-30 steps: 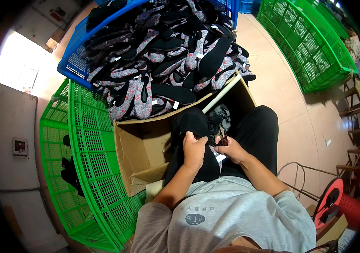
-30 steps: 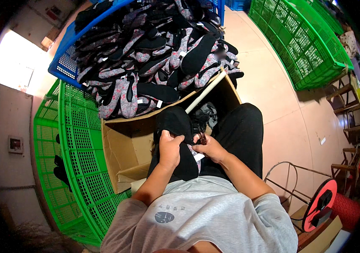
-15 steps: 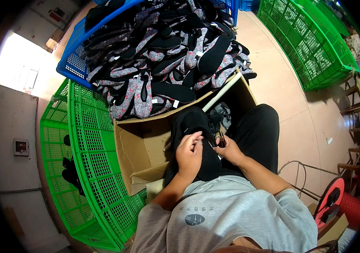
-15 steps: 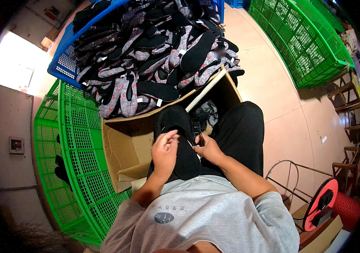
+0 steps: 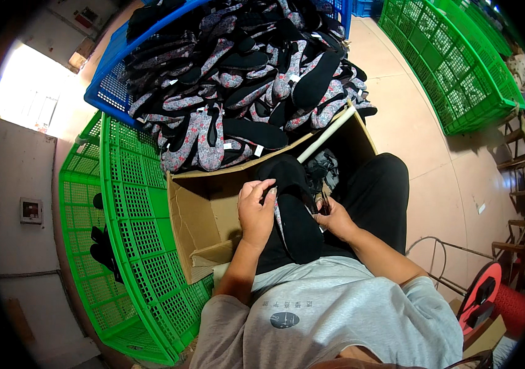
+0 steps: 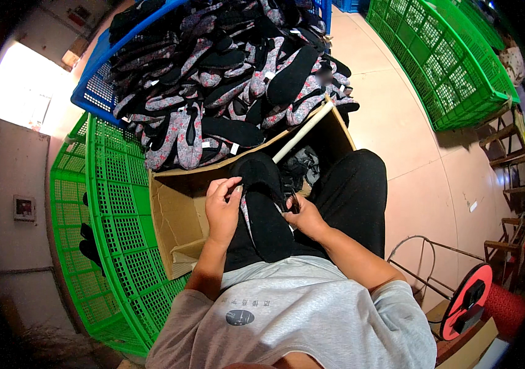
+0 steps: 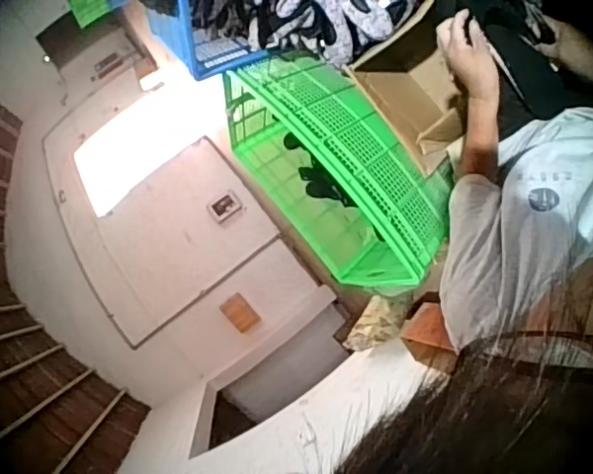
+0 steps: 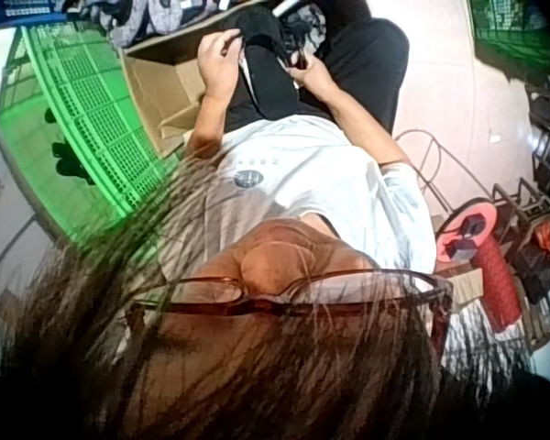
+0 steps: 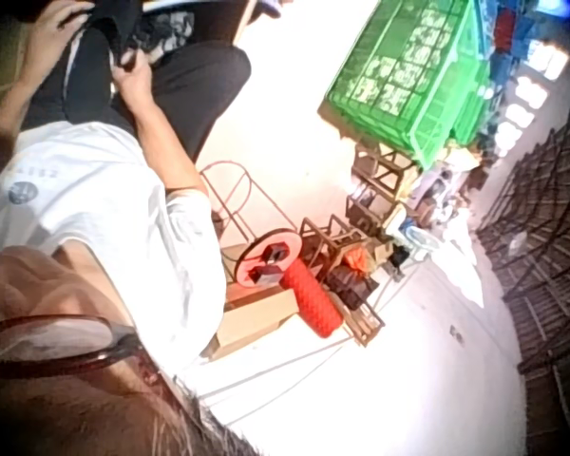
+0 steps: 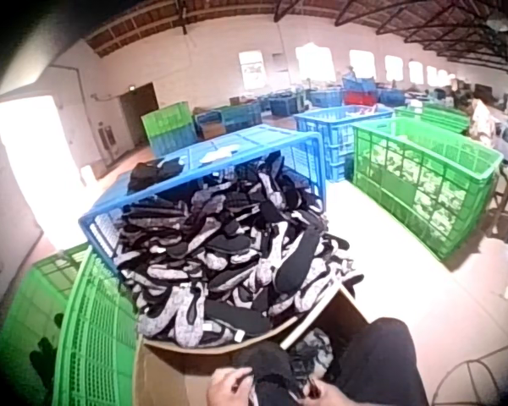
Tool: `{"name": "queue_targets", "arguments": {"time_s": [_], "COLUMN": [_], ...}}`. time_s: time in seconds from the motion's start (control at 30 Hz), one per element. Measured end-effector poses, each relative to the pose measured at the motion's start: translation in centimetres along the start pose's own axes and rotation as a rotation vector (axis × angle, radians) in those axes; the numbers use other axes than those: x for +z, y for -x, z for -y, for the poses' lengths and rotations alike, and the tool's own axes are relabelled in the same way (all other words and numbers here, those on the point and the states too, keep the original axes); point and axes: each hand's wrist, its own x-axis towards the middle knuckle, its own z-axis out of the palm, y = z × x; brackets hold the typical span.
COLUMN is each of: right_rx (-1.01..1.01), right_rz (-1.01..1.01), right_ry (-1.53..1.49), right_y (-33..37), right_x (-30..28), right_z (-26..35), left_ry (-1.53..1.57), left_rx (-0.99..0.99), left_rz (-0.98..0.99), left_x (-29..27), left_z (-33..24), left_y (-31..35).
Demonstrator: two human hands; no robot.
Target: The person sits on the floor and uses scissors to trim loose threads and excess fabric from the edges of slipper uppers. They handle each slipper one at a time, turning it over to access different sides, and place the finished items into a green crate.
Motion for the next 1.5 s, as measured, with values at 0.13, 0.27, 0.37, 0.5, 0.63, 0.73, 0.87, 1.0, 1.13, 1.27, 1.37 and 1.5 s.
{"name": "queue_targets", "arguments": {"time_s": [0.13, 0.27, 0.37, 0.5, 0.63, 0.73, 0.87, 1.0, 1.13, 1.27, 1.37, 1.5], "right_rx": [0.008, -0.003, 0.022, 0.017, 0.019, 0.027, 0.007, -0.001, 0.036, 0.076, 0.094, 0.135], "right_rz": [-0.006, 0.005, 0.01, -0.001, -0.002, -0.005, -0.003, -0.021, -0.019, -0.029, -0.036, -0.022], "right_ry": [0.019, 0.018, -0.012, 0.008, -0.009, 0.028, 0.028, 0.038, -0.028, -0.027, -0.029, -0.161], "right_y": [0.0, 0.1, 0.2, 0.3, 0.1, 0.2, 0.1, 0.1, 0.3, 0.5, 0.5, 0.1], "right_x": [0.0, 0.1, 0.2, 0.1, 0.1, 0.0, 0.0, 0.0, 0.3, 0.4, 0.5, 0.9], "right_z": [0.1, 0.4, 0.8, 0.8, 0.4, 0.5, 0.3, 0.2, 0.8, 1.0, 0.8, 0.1], "left_ry": [-0.083, -0.147, -0.172, -0.222, -0.262, -0.265, -0.203, -0.136, 0.241, 0.645, 0.734, 0.83], "left_rx": [0.112, 0.165, 0.201, 0.279, 0.343, 0.339, 0.301, 0.242, -0.161, -0.522, -0.559, -0.608], "left_rz": [0.076, 0.088, 0.07, 0.019, -0.034, -0.026, -0.035, -0.067, -0.023, 0.21, 0.258, 0.415], "left_x": [-0.3, -0.2, 0.3, 0.8, 1.1, 0.9, 0.6, -0.1, -0.2, 0.1, -0.1, -0.7], "left_z": [-0.3, -1.2, -1.5, -1.8, -1.8, -1.7, -1.7, -1.1, 0.8, 2.9, 2.6, 1.6], "left_y": [-0.8, -1.3, -1.4, -1.6, -1.5, -1.4, -1.3, -1.1, -0.1, 1.6, 2.2, 2.3]}}
